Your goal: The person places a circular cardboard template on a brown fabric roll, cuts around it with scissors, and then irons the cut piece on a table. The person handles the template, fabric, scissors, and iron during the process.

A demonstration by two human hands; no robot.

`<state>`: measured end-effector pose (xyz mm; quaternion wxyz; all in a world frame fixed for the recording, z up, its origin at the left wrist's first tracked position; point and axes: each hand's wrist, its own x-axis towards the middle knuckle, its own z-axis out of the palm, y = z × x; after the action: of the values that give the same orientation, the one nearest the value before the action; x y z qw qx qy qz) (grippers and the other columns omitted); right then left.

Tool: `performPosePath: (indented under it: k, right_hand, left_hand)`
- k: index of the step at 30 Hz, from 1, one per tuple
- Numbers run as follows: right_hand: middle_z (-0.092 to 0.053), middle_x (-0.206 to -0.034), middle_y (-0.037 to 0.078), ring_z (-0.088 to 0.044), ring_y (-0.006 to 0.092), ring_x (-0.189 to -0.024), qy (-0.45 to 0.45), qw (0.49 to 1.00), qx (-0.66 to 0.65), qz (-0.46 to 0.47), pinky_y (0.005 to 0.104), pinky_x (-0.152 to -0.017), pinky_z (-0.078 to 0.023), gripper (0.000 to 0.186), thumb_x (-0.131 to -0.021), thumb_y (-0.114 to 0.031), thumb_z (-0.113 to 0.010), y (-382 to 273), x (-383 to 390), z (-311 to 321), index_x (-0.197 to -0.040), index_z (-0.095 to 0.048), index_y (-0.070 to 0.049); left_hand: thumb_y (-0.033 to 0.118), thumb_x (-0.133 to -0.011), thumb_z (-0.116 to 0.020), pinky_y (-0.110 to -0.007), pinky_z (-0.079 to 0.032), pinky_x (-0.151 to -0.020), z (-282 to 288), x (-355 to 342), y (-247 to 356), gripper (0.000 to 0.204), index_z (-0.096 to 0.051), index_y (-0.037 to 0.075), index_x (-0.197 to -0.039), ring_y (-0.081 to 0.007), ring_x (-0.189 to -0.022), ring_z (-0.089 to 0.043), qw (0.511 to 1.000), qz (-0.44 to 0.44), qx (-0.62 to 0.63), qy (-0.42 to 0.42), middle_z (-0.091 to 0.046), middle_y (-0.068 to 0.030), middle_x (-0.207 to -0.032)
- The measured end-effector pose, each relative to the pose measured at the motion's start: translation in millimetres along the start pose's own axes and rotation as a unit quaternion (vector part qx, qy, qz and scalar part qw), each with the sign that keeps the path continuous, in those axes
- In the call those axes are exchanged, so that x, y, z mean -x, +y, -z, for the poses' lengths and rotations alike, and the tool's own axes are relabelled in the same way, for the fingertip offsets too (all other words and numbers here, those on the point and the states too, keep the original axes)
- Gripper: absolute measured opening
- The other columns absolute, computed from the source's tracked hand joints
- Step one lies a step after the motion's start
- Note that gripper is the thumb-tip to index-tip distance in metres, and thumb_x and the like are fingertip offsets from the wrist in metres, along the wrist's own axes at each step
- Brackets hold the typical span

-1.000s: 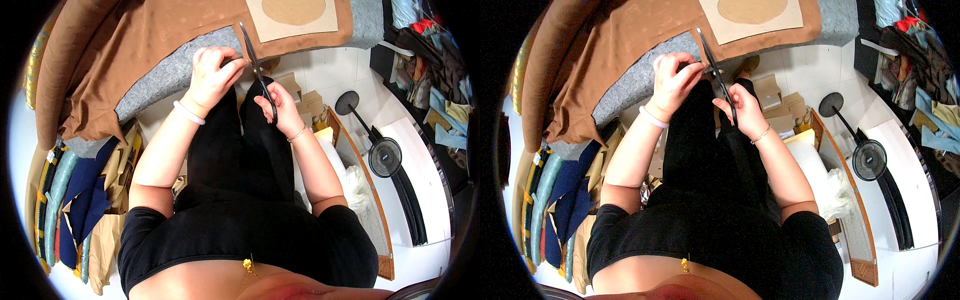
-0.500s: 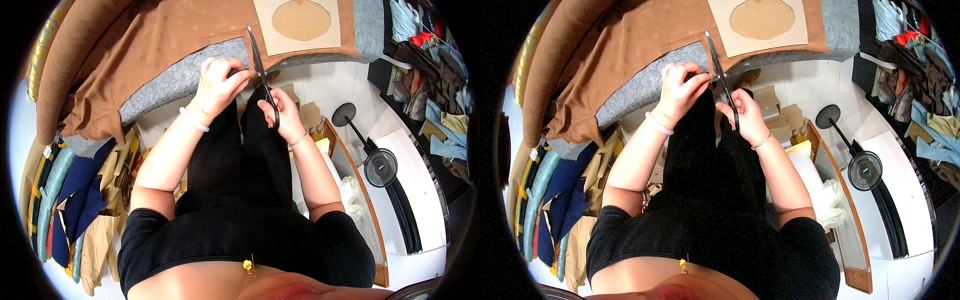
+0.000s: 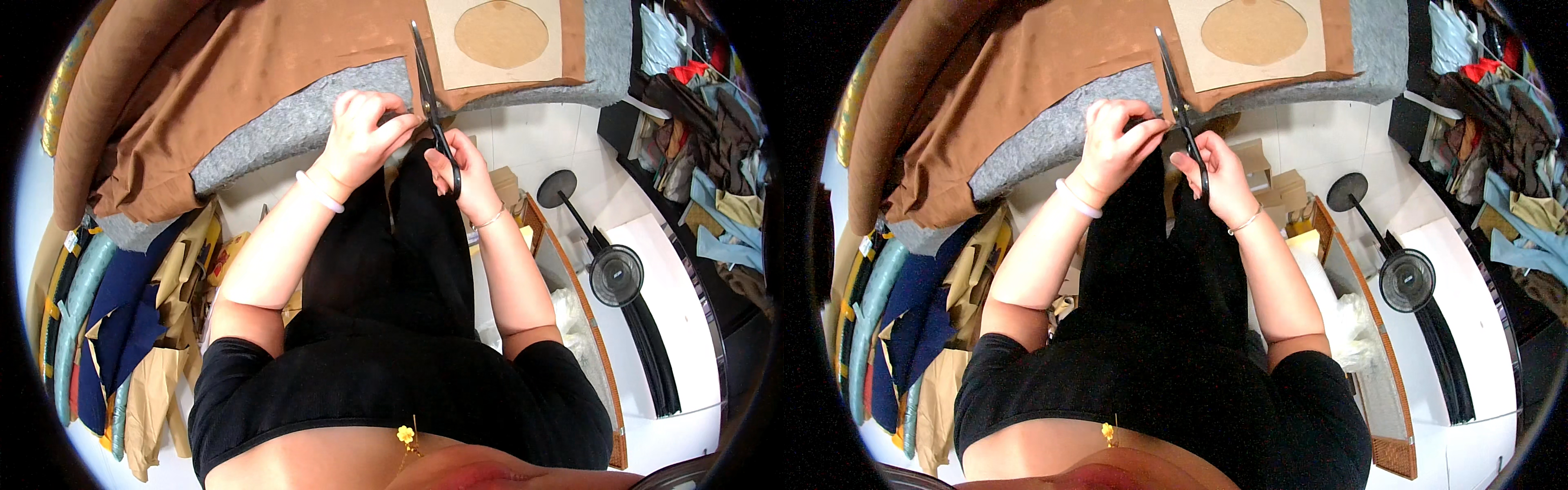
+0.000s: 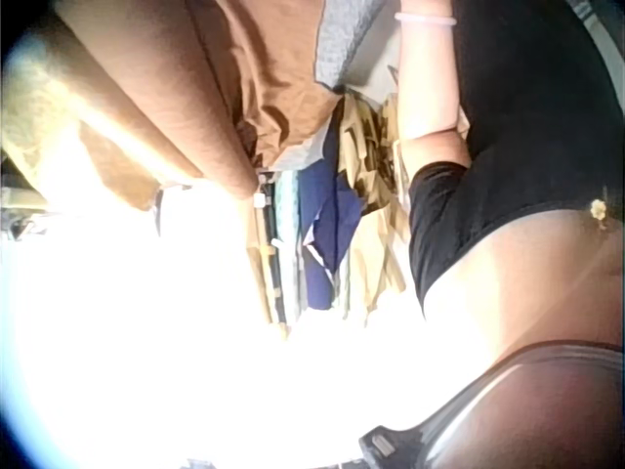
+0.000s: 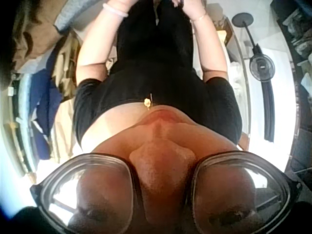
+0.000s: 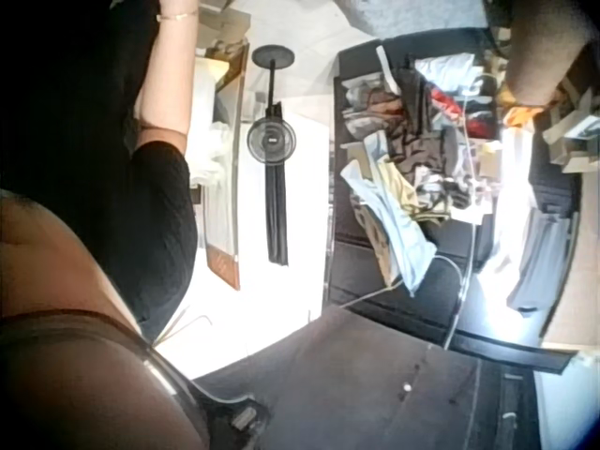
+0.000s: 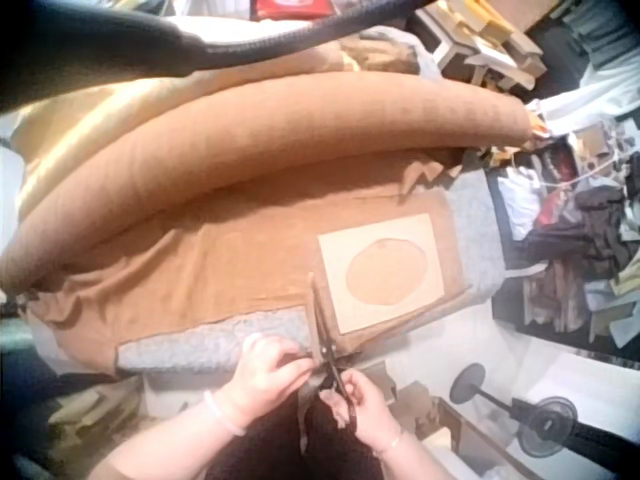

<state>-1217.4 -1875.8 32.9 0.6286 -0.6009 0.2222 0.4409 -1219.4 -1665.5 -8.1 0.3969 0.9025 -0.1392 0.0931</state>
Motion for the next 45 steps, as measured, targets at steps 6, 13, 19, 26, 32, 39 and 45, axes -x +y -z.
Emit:
performPosePath:
  k: [6, 13, 19, 26, 32, 39, 45]
  right_hand:
    - [-0.05, -0.066, -0.006, -0.044, 0.0036, -0.049, 0.002, 0.999, 0.015, 0.041, 0.0222, -0.042, -0.034, 0.033, -0.094, -0.025, -0.08, -6, -11, -4, -0.097, -0.051, -0.01]
    - [-0.051, -0.066, -0.005, -0.044, 0.0032, -0.05, 0.009, 0.999, 0.031, 0.027, 0.022, -0.043, -0.034, 0.033, -0.094, -0.024, -0.079, -11, -10, -2, -0.098, -0.05, -0.009]
    - [-0.052, -0.067, -0.005, -0.044, 0.0032, -0.05, 0.023, 0.998, 0.037, 0.047, 0.0216, -0.043, -0.035, 0.033, -0.095, -0.024, -0.079, -23, -27, -7, -0.098, -0.051, -0.008]
    - [-0.05, -0.067, -0.006, -0.046, 0.0035, -0.051, 0.025, 0.998, 0.041, 0.037, 0.0216, -0.043, -0.036, 0.032, -0.094, -0.024, -0.08, -29, -27, -15, -0.093, -0.052, -0.008]
    - [-0.049, -0.065, -0.006, -0.045, 0.0037, -0.049, 0.029, 0.997, 0.039, 0.061, 0.0226, -0.041, -0.035, 0.033, -0.094, -0.023, -0.081, -42, -42, -19, -0.091, -0.051, -0.008]
    - [-0.049, -0.066, -0.005, -0.046, 0.004, -0.05, 0.033, 0.997, 0.034, 0.067, 0.0217, -0.042, -0.036, 0.035, -0.093, -0.023, -0.081, -46, -46, -22, -0.088, -0.049, -0.009]
    - [-0.05, -0.066, -0.005, -0.046, 0.0036, -0.049, 0.042, 0.997, 0.029, 0.062, 0.0214, -0.042, -0.036, 0.04, -0.093, -0.023, -0.082, -56, -57, -26, -0.085, -0.045, -0.011]
  left_hand:
    - [0.017, -0.074, -0.082, -0.039, -0.043, -0.084, 0, 2, 0, 0.024, -0.072, 0.018, -0.096, -0.0202, -0.091, -0.06, 1.0, -0.003, 0.003, 0.003, -0.063, 0.002, -0.098]
    - [0.019, -0.075, -0.081, -0.038, -0.043, -0.086, 1, 2, 0, 0.024, -0.073, 0.019, -0.097, -0.0191, -0.091, -0.06, 1.0, -0.001, -0.002, 0.004, -0.062, 0.0024, -0.099]
    - [0.021, -0.075, -0.08, -0.037, -0.044, -0.09, 1, 3, -1, 0.023, -0.072, 0.019, -0.097, -0.0177, -0.091, -0.06, 1.0, 0.002, -0.008, 0.004, -0.062, 0.0031, -0.099]
    - [0.02, -0.075, -0.081, -0.039, -0.043, -0.087, 0, 4, -4, 0.024, -0.071, 0.018, -0.097, -0.0195, -0.091, -0.06, 1.0, 0.005, 0.0, 0.001, -0.062, 0.0023, -0.099]
    - [0.02, -0.076, -0.078, -0.038, -0.043, -0.09, 2, 4, -6, 0.023, -0.072, 0.019, -0.098, -0.0186, -0.094, -0.06, 1.0, 0.008, -0.001, 0.001, -0.061, 0.0027, -0.101]
    - [0.02, -0.076, -0.078, -0.037, -0.044, -0.087, 4, 7, -8, 0.021, -0.072, 0.02, -0.096, -0.018, -0.094, -0.061, 1.0, 0.009, -0.001, 0.001, -0.06, 0.0029, -0.099]
    - [0.019, -0.077, -0.078, -0.037, -0.044, -0.088, 8, 6, -6, 0.021, -0.072, 0.02, -0.097, -0.0179, -0.094, -0.061, 1.0, 0.01, 0.004, 0.004, -0.06, 0.0033, -0.099]
